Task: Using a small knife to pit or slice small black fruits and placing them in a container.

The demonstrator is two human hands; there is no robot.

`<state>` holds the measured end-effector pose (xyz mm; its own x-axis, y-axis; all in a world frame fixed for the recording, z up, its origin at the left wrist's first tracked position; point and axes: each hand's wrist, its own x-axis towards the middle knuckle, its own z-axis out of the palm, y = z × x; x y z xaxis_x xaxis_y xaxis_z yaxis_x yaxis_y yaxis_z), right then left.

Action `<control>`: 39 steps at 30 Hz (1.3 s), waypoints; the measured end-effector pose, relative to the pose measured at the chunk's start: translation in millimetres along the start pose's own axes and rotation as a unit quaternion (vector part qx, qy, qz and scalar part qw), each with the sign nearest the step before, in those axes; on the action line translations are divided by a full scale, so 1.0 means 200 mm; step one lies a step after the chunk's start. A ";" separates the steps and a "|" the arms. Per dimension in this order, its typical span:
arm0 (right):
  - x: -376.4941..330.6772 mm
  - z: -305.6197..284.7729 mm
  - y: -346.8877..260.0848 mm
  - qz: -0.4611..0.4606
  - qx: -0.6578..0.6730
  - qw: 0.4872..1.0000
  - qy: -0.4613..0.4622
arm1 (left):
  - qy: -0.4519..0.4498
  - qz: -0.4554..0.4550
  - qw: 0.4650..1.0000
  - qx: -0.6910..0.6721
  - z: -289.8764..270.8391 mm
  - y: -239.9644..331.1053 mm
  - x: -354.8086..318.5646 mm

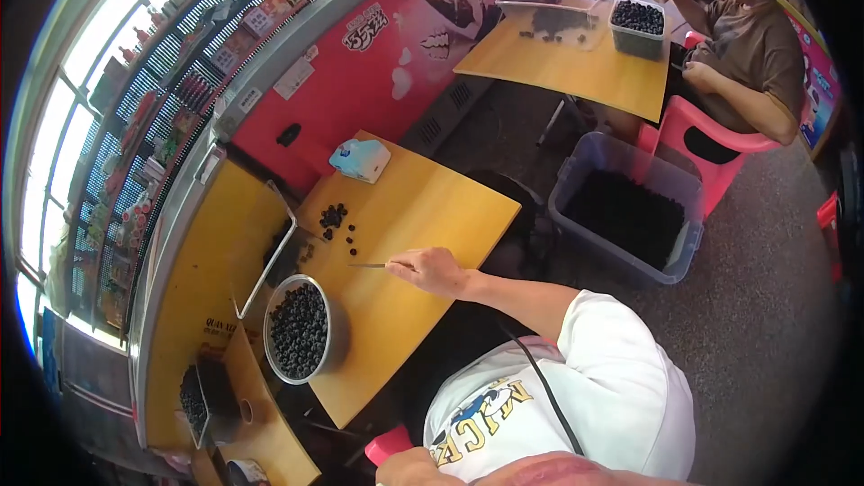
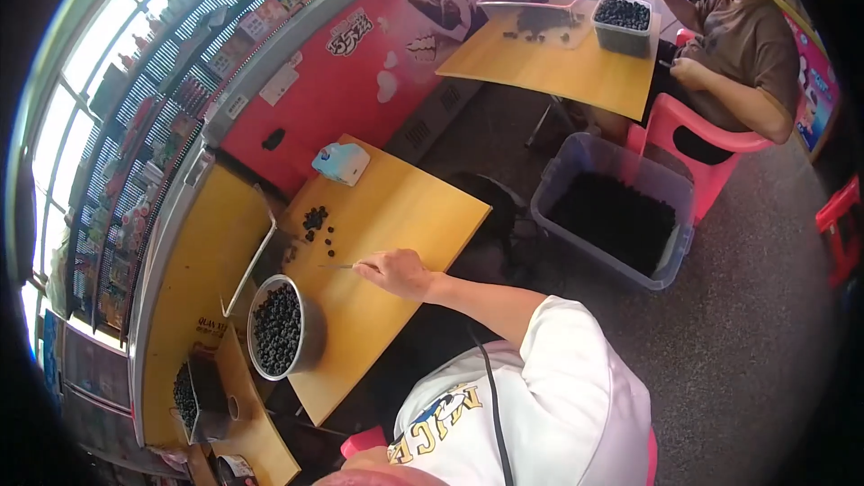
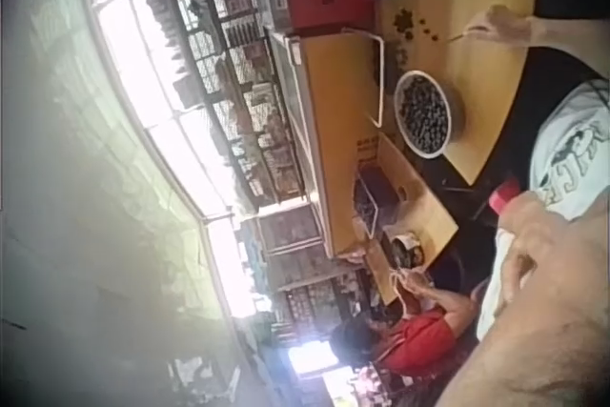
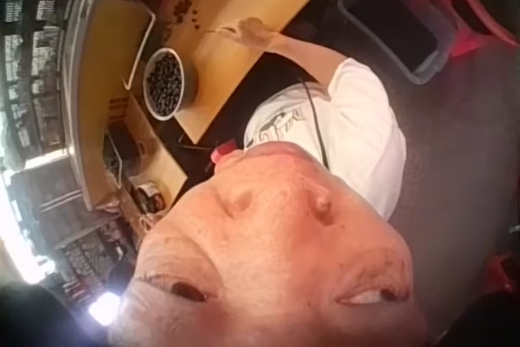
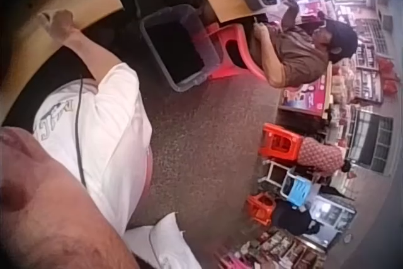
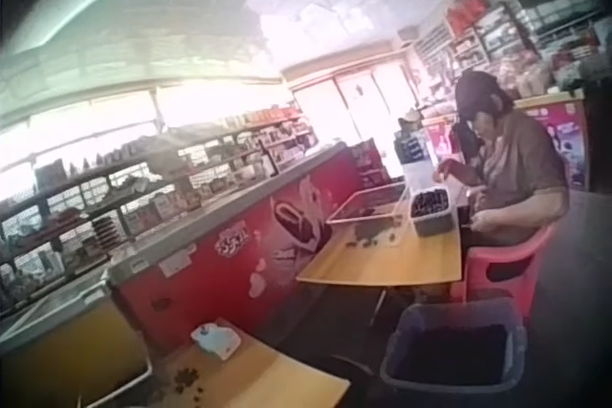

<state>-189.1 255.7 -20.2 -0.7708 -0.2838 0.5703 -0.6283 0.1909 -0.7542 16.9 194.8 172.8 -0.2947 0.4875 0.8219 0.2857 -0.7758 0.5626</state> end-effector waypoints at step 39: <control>0.02 -0.01 -0.06 0.053 0.065 0.994 -0.064 | 0.302 -0.448 0.309 0.782 -0.69 0.41 -0.71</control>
<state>-185.8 255.1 -8.2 -0.8068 -0.3880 0.4456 -0.5193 0.1059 -0.8480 -44.4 6.0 90.1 -0.8767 -0.3056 0.3715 -0.2061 0.9364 0.2839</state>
